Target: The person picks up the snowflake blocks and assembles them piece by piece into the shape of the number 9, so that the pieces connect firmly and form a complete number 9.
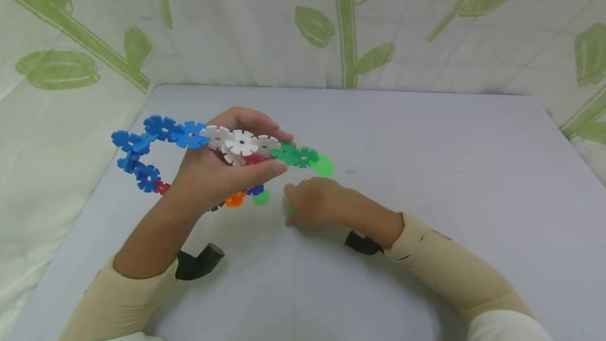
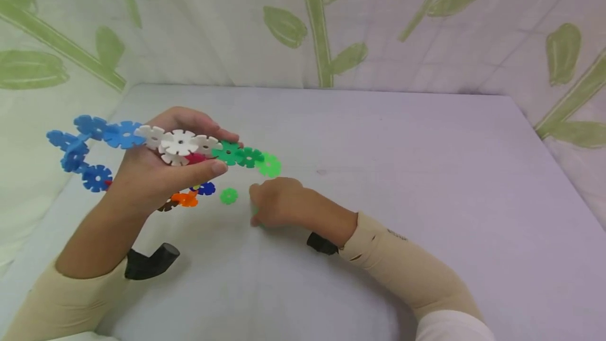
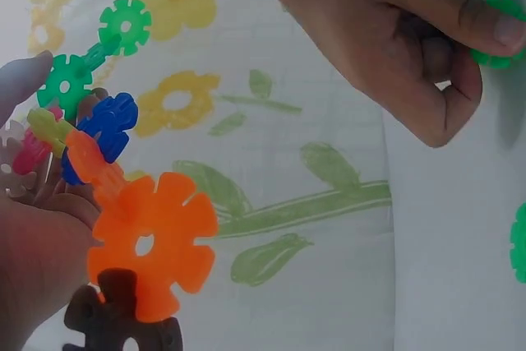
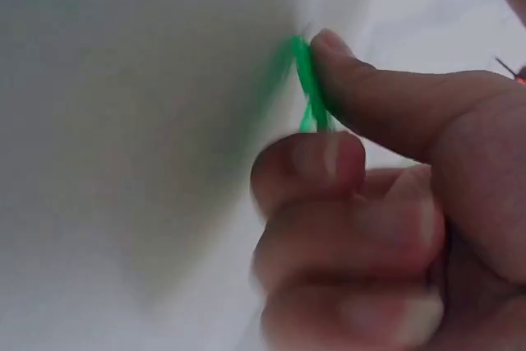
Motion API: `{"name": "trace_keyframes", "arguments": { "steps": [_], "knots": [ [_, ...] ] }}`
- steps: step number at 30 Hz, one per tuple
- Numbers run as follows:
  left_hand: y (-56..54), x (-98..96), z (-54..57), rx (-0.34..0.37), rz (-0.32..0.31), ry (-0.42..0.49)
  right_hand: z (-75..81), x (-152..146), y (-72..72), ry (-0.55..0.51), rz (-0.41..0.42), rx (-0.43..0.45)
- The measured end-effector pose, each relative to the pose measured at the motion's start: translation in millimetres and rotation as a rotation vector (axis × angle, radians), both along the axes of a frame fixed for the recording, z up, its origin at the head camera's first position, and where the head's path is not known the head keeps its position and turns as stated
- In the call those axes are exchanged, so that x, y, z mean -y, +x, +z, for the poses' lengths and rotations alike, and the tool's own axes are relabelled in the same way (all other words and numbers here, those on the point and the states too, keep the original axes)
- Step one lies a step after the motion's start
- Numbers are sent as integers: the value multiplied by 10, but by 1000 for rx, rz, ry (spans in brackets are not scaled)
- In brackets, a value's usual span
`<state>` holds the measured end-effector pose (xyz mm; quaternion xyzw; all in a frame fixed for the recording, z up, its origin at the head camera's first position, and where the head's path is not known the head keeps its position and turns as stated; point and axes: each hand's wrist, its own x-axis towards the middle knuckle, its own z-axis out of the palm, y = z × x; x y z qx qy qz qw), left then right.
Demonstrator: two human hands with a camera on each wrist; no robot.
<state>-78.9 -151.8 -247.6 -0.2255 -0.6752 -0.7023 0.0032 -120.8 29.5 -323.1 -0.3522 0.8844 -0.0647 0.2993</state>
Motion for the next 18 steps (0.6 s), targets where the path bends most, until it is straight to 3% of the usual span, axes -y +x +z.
{"name": "trace_keyframes", "arguments": {
  "steps": [5, 7, 13, 18],
  "knots": [
    [3, 5, 29, -24, 38, -45, 107, -329, -17, -309, 3, 158],
    [10, 16, 51, -24, 60, -56, 201, -459, -22, -460, 14, 175],
    [41, 53, 98, -9, 119, -24, 527, -750, -25, -895, 50, 7],
    [46, 57, 101, -33, 119, 12, 671, -880, 13, -1055, 72, -104]
  ]
}}
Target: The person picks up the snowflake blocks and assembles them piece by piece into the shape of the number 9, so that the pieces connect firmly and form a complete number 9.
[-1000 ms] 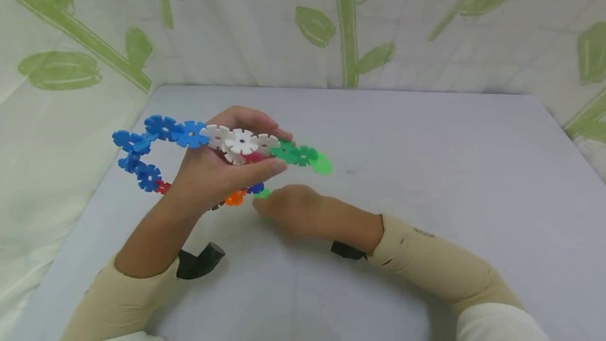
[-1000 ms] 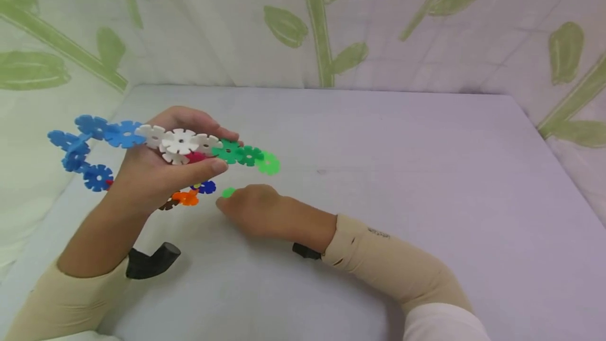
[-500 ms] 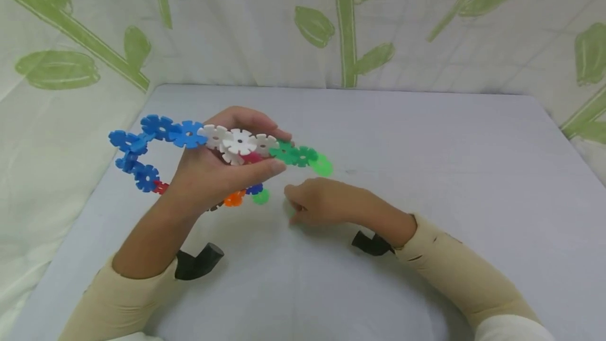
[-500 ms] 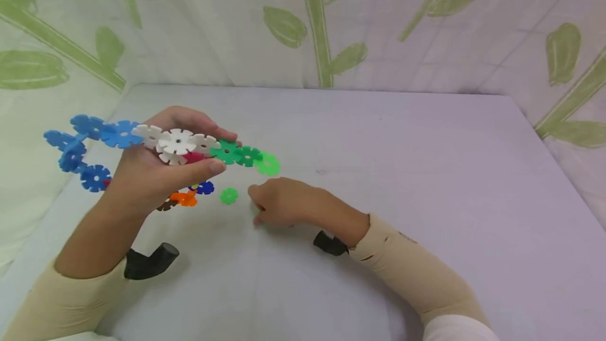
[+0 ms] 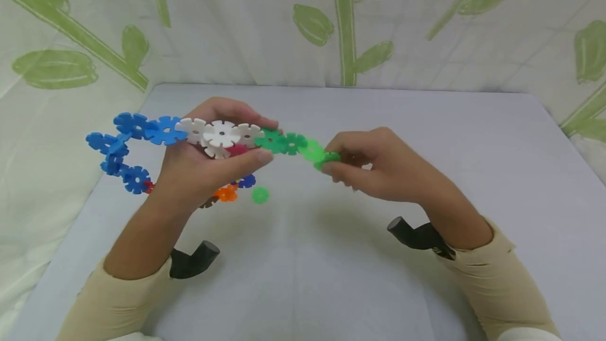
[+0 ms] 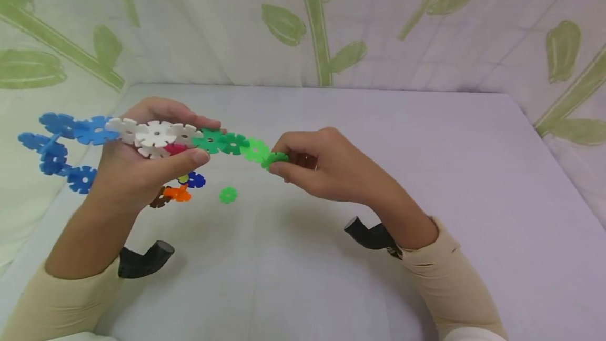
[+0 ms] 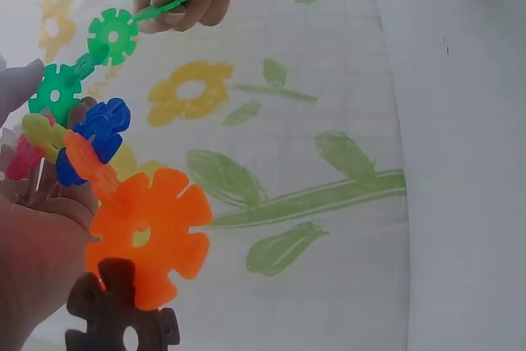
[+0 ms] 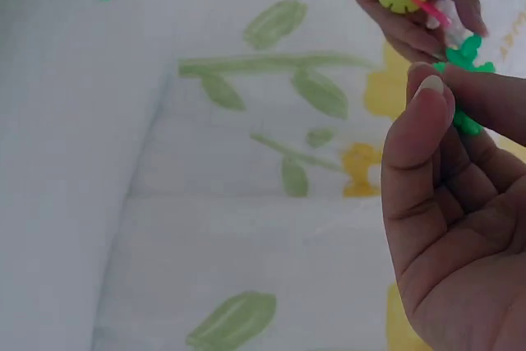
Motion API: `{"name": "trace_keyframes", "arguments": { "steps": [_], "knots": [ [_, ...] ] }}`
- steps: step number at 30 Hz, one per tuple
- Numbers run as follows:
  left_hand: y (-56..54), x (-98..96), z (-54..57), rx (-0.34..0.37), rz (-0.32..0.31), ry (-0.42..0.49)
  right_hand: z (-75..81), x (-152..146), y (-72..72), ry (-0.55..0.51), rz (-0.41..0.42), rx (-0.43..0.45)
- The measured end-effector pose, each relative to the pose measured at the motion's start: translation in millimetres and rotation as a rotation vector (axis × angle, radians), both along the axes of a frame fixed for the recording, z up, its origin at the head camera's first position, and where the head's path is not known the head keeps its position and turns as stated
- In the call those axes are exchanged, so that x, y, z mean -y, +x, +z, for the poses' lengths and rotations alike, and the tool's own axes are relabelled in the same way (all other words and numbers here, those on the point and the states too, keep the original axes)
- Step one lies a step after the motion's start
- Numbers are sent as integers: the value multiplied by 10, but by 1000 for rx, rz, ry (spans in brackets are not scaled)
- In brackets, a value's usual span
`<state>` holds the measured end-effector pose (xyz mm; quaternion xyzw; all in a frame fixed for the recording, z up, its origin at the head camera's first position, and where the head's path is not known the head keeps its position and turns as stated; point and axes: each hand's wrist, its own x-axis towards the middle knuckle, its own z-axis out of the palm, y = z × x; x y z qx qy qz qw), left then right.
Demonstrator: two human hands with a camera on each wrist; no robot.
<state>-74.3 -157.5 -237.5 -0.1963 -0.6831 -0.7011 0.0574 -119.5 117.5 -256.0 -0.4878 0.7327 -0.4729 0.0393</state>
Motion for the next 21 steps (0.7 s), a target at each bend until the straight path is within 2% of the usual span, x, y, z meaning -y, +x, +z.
{"name": "trace_keyframes", "arguments": {
  "steps": [5, 9, 12, 16, 21],
  "knots": [
    [1, 7, -5, -11, -4, 11, 28, -26, 20, -23, -21, -34],
    [-1, 6, -8, -11, -11, 11, 48, -27, 58, -20, -71, -73],
    [-6, 1, -11, -7, -17, 10, 73, -19, 103, -14, -124, -122],
    [-4, -5, -15, 20, 0, -43, 112, -11, 169, 7, -188, -200],
    [-12, -14, -38, 31, -33, -73, 137, -15, 230, 39, -256, -295]
  ]
}}
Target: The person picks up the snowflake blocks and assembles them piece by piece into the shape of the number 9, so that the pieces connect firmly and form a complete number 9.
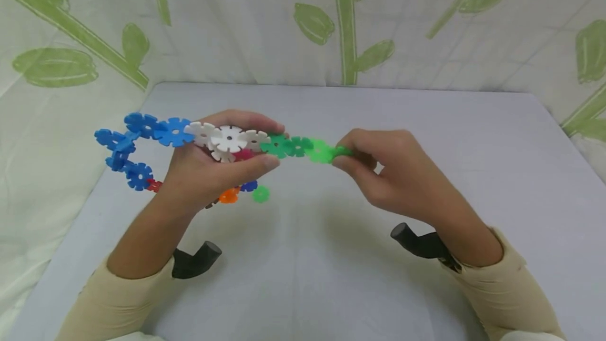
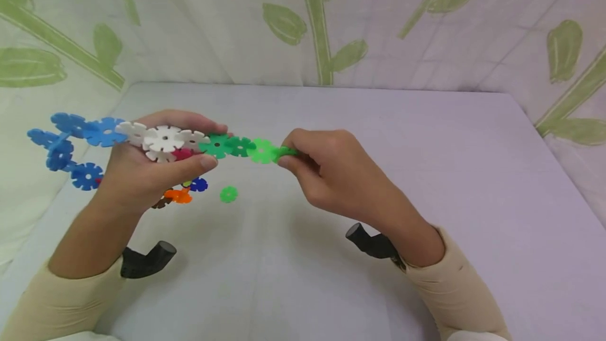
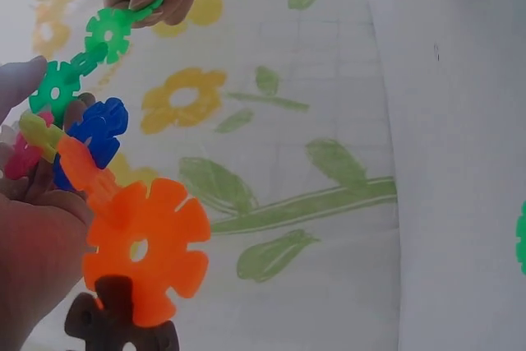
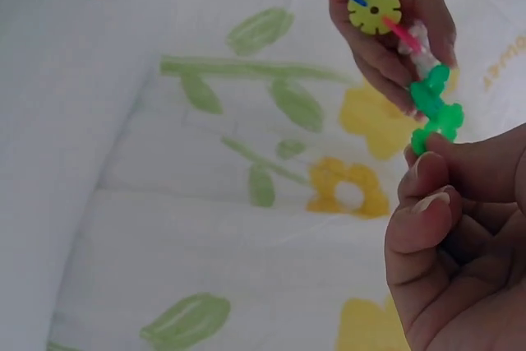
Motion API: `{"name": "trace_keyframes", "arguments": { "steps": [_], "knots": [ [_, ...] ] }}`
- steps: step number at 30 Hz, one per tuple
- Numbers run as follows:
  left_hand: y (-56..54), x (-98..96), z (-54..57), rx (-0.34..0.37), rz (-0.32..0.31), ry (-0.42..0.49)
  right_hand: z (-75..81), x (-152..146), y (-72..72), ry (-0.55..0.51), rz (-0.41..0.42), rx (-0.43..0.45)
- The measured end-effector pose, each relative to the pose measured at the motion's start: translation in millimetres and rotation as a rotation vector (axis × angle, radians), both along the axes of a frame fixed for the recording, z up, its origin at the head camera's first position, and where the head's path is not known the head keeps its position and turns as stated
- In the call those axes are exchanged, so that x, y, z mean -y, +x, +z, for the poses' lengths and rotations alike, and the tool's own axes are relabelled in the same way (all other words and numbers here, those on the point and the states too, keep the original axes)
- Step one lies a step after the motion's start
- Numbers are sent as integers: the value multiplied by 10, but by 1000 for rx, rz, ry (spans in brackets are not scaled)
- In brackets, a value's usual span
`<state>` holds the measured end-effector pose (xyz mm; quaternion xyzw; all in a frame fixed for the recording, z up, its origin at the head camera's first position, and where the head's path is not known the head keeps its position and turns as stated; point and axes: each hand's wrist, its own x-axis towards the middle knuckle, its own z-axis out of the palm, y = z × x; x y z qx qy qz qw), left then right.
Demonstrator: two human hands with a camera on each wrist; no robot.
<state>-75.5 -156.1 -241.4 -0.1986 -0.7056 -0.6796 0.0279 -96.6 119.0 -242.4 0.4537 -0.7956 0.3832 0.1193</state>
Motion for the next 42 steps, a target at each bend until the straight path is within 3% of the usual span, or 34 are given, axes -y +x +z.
{"name": "trace_keyframes", "arguments": {
  "steps": [10, 17, 25, 30, 34, 37, 42],
  "knots": [
    [-24, 1, -41, 7, -35, -11, 0, 7, 16, 31, -12, -56],
    [-5, 10, -15, 20, -32, 1, -25, 41, 7, 37, 3, -21],
    [8, 61, 78, -34, 37, 15, -93, 142, -64, -91, 79, 57],
    [4, 64, 79, -14, 16, 32, -117, 148, -87, -93, 86, 98],
    [6, 74, 73, -25, 19, 34, -119, 118, -139, 33, 80, 155],
    [12, 93, 73, -44, 24, 22, -173, 119, -220, 214, 76, 219],
    [1, 96, 55, -60, -21, 54, -377, 306, -357, 526, 119, 334]
  ]
}}
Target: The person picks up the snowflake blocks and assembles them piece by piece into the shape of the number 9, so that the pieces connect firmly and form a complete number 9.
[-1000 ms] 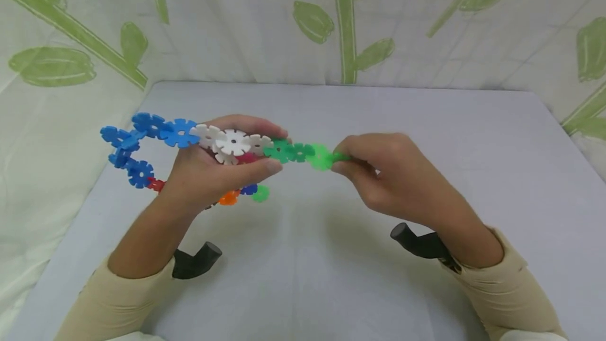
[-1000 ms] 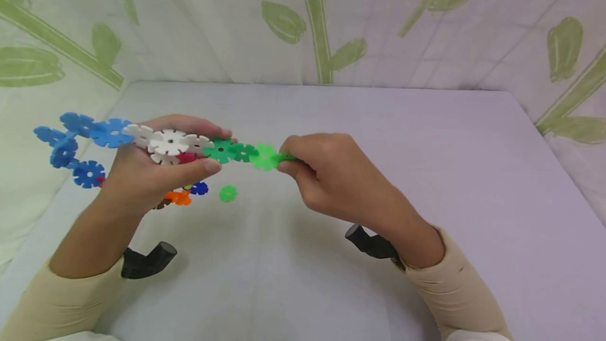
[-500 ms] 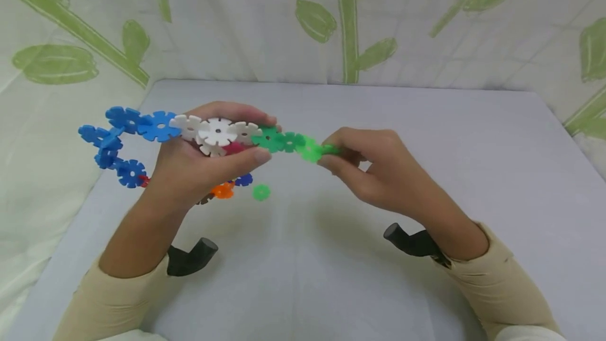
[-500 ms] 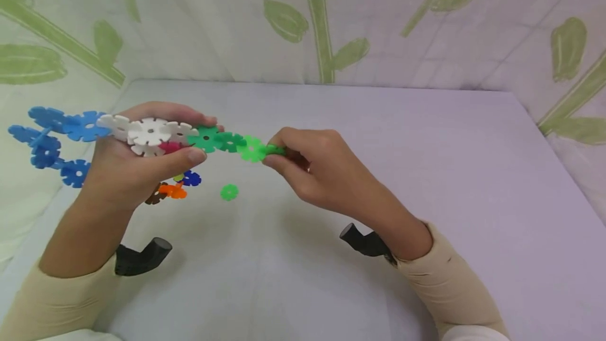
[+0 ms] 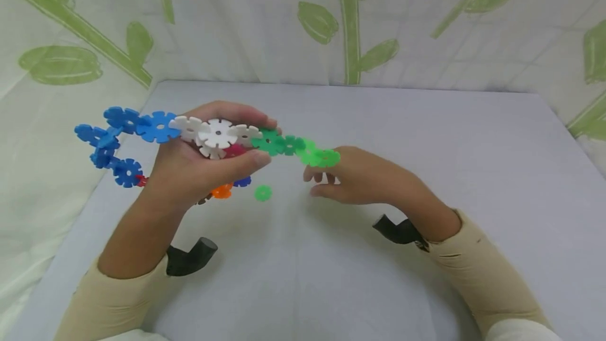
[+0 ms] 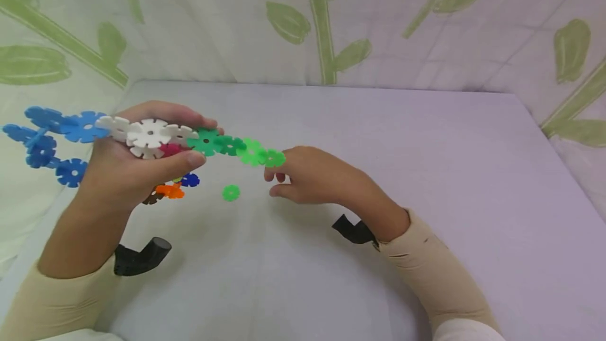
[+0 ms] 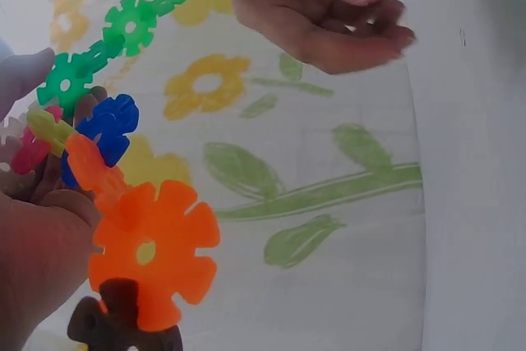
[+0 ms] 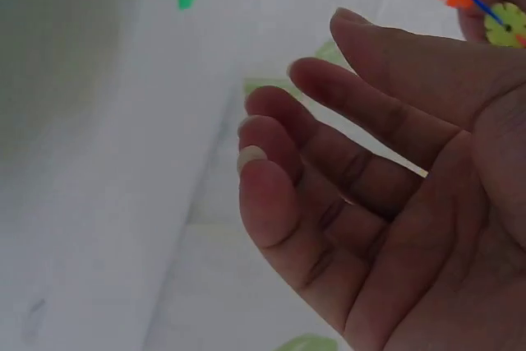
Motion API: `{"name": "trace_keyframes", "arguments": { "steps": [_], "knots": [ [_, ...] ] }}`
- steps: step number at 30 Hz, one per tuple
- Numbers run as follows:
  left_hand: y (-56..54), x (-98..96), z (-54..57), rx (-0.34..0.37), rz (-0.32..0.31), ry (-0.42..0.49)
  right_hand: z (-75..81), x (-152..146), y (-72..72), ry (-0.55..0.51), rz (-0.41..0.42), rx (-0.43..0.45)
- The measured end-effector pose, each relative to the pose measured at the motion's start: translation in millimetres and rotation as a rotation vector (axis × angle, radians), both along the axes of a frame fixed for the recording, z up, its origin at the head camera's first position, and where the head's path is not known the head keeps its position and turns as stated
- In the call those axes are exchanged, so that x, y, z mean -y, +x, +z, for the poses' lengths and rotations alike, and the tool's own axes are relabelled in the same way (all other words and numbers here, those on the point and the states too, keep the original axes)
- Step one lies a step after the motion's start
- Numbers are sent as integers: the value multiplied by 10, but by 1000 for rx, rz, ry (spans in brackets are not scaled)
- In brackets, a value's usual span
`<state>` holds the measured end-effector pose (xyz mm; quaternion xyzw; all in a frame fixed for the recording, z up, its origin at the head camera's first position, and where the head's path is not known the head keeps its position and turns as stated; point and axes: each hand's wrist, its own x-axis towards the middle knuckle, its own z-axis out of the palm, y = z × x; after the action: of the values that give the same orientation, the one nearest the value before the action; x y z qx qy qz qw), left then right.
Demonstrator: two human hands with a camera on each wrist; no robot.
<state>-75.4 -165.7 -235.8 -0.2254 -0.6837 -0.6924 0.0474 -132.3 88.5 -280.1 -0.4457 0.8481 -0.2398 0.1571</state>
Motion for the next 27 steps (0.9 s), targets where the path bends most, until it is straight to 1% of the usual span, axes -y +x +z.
{"name": "trace_keyframes", "arguments": {
  "steps": [3, 4, 6, 8, 11, 14, 16, 17, 20, 22, 25, 27],
  "knots": [
    [-3, 0, -15, -6, -26, 15, -132, 253, -57, 181, 36, 72],
    [-3, 1, -17, -9, -28, 12, -182, 356, -77, 226, 53, 79],
    [-2, 3, -18, -13, -32, 8, -270, 570, -110, 288, 61, 102],
    [1, 6, -18, -12, -33, -2, -339, 753, -133, 271, 67, 90],
    [2, 2, -20, -16, -34, -12, -411, 932, -148, 218, 88, 23],
    [0, -5, -24, -24, -29, -26, -458, 992, -159, 191, 94, -21],
    [-4, -11, -25, -29, -33, -26, -476, 987, -170, 225, 92, -29],
    [-7, -12, -24, -31, -35, -26, -486, 977, -176, 251, 88, -26],
    [-9, -12, -17, -28, -39, -26, -509, 937, -186, 321, 87, 20],
    [-9, -8, -12, -20, -33, -33, -509, 912, -176, 355, 93, 76],
    [-10, 4, -12, -9, -20, -47, -509, 901, -140, 356, 107, 137],
    [-8, 16, -16, -7, -14, -56, -518, 911, -116, 338, 121, 138]
  ]
}}
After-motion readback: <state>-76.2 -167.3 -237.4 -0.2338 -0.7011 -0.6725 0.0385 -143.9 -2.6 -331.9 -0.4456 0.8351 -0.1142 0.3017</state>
